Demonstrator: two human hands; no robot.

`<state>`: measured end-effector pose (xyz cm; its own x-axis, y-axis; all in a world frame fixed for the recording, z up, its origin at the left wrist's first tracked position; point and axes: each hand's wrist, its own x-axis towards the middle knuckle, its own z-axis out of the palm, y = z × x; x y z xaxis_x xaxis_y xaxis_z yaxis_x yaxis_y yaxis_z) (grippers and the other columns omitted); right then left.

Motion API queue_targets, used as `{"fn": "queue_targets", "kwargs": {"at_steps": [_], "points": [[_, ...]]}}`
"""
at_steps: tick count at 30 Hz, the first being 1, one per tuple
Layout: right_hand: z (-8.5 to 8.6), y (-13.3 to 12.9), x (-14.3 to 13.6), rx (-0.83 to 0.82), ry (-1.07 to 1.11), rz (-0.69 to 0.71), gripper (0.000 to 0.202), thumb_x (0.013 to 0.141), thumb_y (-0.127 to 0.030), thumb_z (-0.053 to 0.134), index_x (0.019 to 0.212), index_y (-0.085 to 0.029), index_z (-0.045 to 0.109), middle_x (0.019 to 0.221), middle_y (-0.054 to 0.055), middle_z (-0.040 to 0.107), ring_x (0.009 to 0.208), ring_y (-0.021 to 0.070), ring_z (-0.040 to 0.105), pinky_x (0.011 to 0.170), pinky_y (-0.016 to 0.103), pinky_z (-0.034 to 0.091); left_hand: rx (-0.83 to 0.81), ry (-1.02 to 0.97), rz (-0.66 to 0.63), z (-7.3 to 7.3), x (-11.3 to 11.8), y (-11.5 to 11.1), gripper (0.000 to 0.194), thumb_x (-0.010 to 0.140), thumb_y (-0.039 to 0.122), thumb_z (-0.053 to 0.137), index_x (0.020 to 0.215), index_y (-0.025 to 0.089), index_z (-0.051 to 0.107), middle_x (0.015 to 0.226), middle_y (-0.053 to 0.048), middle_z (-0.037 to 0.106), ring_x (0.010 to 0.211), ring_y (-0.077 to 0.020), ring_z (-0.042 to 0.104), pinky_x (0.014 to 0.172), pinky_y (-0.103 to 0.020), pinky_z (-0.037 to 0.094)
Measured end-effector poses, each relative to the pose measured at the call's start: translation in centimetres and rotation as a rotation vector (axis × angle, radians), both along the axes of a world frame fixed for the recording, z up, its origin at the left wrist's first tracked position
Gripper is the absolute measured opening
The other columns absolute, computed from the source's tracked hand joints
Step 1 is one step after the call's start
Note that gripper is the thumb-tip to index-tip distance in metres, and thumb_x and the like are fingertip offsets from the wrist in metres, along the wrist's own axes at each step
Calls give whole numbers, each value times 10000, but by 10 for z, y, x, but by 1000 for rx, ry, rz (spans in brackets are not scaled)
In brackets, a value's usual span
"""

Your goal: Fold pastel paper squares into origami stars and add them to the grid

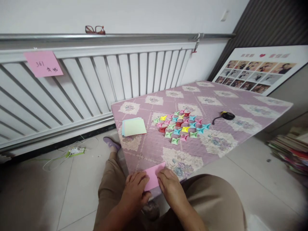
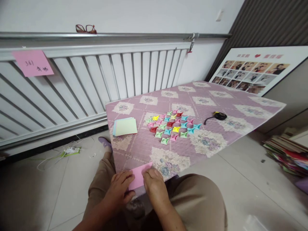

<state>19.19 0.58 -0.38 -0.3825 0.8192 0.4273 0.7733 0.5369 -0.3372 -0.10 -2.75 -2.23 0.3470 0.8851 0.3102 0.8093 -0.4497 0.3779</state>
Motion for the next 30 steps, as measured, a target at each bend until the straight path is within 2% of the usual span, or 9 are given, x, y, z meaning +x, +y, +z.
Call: {"fn": "queue_targets", "kwargs": {"at_steps": [4, 10, 15, 19, 22, 25, 30], "points": [[7, -2, 8, -111, 115, 94, 177, 828, -150, 565, 974, -227, 628, 951, 46, 630, 903, 187, 580, 812, 327, 484, -11, 10, -9, 7, 0, 5, 371, 779, 231, 590, 1149, 216, 566, 1184, -83, 604, 1070, -265, 525, 918, -429, 367], [9, -5, 8, -213, 155, 91, 326, 697, -103, 708, 985, -232, 630, 978, 39, 618, 947, 207, 560, 837, 339, 470, 7, 36, -72, 17, -2, 8, 317, 803, 225, 582, 1120, 235, 582, 1123, -48, 636, 1042, -245, 535, 880, -402, 354], [9, -7, 6, -218, 134, 75, 279, 712, -114, 688, 956, -236, 628, 973, 45, 609, 945, 220, 558, 833, 363, 465, 31, 29, -90, 20, -4, 11, 267, 835, 270, 577, 1098, 232, 586, 1088, -39, 651, 1001, -222, 555, 867, -380, 339], [8, -8, 6, -195, 133, 70, 266, 720, -108, 681, 949, -230, 622, 982, 56, 606, 951, 232, 555, 836, 381, 466, 3, 41, -116, 21, -6, 13, 343, 806, 356, 618, 1126, 239, 576, 1109, -41, 641, 1009, -235, 546, 854, -379, 337], [8, -9, 6, -180, 141, 69, 268, 716, -118, 695, 948, -228, 618, 987, 57, 613, 957, 233, 561, 846, 383, 471, -33, 60, -101, 19, -6, 15, 215, 831, 221, 564, 1038, 253, 616, 1085, -24, 638, 1003, -213, 537, 847, -361, 332], [5, -10, 8, -178, 161, 64, 264, 721, -119, 692, 947, -222, 602, 999, 58, 621, 968, 231, 568, 864, 390, 473, -52, 27, -77, 18, -5, 18, 223, 813, 108, 514, 929, 244, 647, 1020, -19, 638, 963, -194, 537, 838, -348, 325], [-5, -8, 13, -143, 170, 114, 194, 744, -93, 657, 880, -211, 586, 1037, 68, 629, 1020, 237, 573, 916, 422, 461, -171, -44, -25, 22, -5, 24, 195, 799, 111, 548, 889, 242, 661, 986, -15, 639, 942, -196, 531, 864, -368, 307]]}}
